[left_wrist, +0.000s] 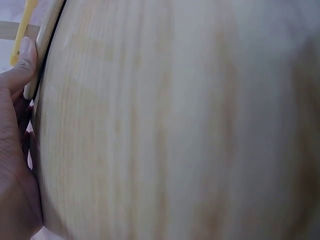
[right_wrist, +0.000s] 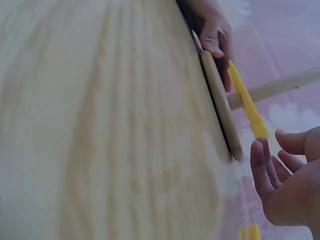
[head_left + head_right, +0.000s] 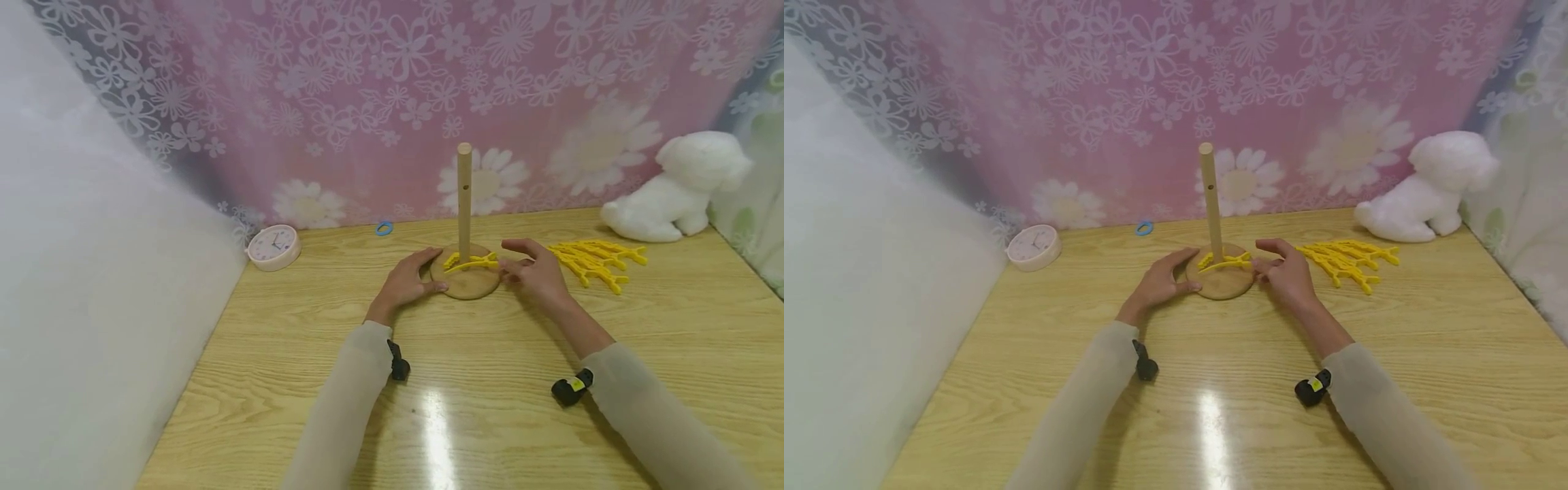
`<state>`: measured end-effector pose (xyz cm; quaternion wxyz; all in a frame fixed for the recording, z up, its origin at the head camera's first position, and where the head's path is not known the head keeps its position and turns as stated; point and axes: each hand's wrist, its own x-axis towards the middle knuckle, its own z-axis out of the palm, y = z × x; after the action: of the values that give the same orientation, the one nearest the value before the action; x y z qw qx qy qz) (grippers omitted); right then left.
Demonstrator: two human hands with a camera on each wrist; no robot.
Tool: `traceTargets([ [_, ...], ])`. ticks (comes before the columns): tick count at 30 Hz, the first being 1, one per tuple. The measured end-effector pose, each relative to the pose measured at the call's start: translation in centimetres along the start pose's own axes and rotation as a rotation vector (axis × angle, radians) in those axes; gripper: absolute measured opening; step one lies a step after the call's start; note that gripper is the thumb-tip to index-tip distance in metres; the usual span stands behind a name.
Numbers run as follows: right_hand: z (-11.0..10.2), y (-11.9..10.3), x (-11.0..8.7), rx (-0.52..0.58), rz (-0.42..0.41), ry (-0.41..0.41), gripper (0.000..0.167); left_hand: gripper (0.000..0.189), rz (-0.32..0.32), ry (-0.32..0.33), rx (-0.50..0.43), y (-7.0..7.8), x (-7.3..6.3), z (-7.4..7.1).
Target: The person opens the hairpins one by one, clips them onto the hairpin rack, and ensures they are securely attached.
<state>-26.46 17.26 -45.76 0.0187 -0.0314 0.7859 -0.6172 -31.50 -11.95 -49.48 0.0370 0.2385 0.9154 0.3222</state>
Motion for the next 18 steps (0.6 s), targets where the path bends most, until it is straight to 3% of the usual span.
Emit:
traceTargets([
  [18,-6.6,1.3,-2.2,-0.065,0.029,0.037,0.063,0.085,-0.006,-0.019,0.005,0.2,0.1,-0.1],
])
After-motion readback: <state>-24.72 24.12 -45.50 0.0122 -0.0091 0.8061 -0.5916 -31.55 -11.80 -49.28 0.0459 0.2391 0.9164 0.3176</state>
